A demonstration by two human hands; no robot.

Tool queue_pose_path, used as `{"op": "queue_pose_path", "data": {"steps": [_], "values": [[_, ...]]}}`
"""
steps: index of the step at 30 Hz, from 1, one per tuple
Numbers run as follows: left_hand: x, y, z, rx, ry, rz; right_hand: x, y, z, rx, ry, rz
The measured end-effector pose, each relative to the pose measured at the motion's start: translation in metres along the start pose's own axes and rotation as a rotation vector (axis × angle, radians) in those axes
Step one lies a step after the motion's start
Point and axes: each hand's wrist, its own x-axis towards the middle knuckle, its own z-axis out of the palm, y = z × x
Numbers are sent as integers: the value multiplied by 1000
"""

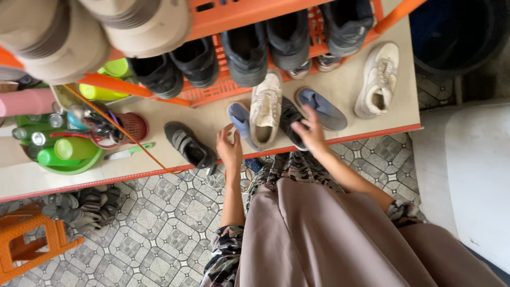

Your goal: The person organizes shoes on an orange plastic shoe rack. They pick up various shoes from the floor and lower shelves, inspect them, and place them on the rack. The person handles sneakers, sandals, and boots, arranging them in pairs.

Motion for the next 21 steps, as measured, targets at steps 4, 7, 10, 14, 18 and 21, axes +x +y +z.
{"op": "queue_pose_path", "data": {"steps": [4,7,10,14,18,21], "values": [[15,-53,-48,596,200,115,-10,-31,67,-683,16,-322],[20,-75,-74,701,77,-40,1,-47,80,-774,128,-162],[24,-84,-82,732,-96,-125,20,-39,71,-699,156,-275],[34,-89,-74,731,-68,-53,9,-33,51,-477,163,-105],[33,-92,-69,692,-24,0,-43,-40,-3,-399,307,94],[30,-88,-67,449,-32,-74,-45,-30,-50,-328,463,209]]}}
